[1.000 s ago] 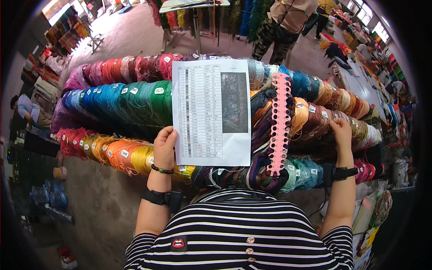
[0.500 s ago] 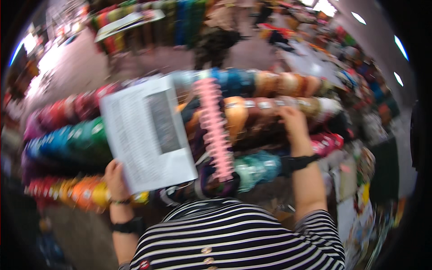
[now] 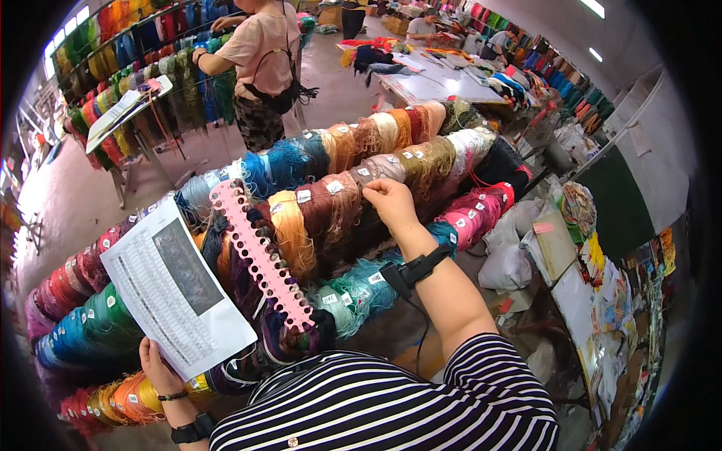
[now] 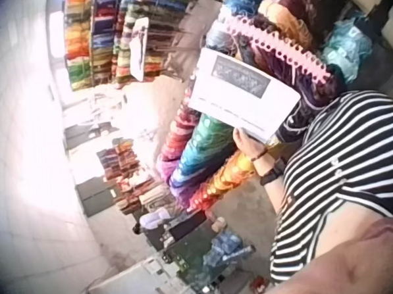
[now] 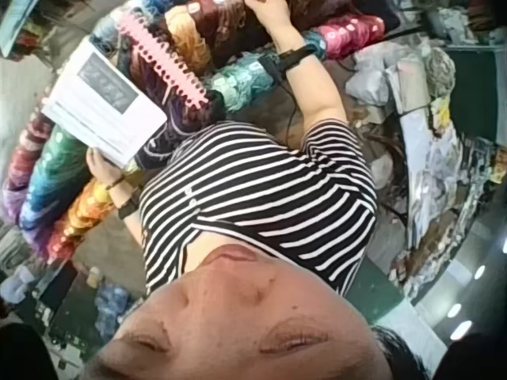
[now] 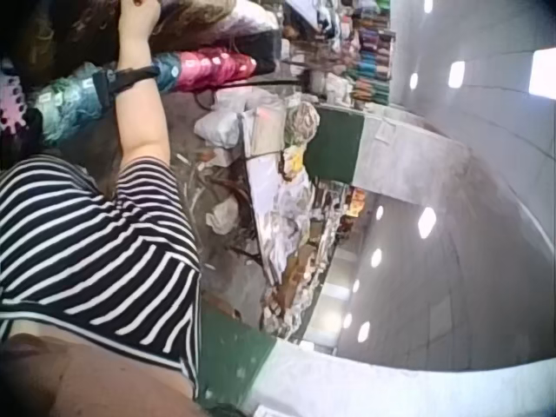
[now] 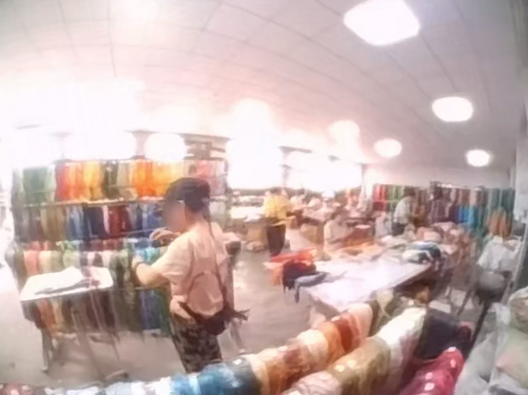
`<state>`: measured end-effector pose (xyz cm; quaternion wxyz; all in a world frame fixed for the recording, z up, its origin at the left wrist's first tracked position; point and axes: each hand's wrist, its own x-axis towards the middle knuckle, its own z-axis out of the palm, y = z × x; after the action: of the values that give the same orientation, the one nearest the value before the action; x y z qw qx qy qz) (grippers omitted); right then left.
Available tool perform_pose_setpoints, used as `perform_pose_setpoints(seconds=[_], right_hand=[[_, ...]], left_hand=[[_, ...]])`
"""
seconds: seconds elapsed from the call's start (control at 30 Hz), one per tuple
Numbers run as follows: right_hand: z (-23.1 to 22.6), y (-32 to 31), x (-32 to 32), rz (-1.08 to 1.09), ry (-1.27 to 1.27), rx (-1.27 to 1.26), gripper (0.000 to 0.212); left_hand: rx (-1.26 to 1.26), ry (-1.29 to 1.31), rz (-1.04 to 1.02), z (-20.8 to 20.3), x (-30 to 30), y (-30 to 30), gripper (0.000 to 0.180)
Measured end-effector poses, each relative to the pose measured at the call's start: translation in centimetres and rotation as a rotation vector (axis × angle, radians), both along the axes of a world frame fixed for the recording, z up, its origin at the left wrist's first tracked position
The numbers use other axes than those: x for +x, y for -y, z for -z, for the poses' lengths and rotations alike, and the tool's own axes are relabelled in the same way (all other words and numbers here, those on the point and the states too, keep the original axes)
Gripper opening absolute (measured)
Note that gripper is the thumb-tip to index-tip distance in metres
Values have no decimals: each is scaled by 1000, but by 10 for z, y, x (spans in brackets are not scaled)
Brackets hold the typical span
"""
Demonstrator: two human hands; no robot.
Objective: The person selects strands of thread from a rack, compares them to a reference sheet, and threads them through holes in a pink plastic organizer by hand. They move between different racks of thread, pulling out specific colors and securing them to the organizer while referring to the sheet.
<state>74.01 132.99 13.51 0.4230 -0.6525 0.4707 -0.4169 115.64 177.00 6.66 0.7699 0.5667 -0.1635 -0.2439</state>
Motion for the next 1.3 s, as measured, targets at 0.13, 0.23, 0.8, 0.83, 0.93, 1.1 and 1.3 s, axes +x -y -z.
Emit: perform_pose_setpoints(seconds=[0.13,0.23,0.8,0.83,0.93,1.1,1.3], right_hand=[[-19,-9,-2,-38,154,138,13],[-34,-16,-8,-121,297,375,15],[-43,-46,-11,-330,400,440,29],[-50,-51,-9,-348,340,379,29],[-55,-63,-4,-312,268,325,30],[-18,-44,-8,-251,267,329,23],[-9,-12,-36,-187,94,62,20]], left_hand=[[345,238,-134,-49,11,-6,18],[310,532,-105,-132,-26,33,17],[567,102,1017,-146,-249,354,29],[621,56,1053,-139,-253,363,24],[294,1224,963,-97,-249,385,17],[371,1401,879,-77,-264,398,20],[-18,737,640,-71,-284,403,8]])
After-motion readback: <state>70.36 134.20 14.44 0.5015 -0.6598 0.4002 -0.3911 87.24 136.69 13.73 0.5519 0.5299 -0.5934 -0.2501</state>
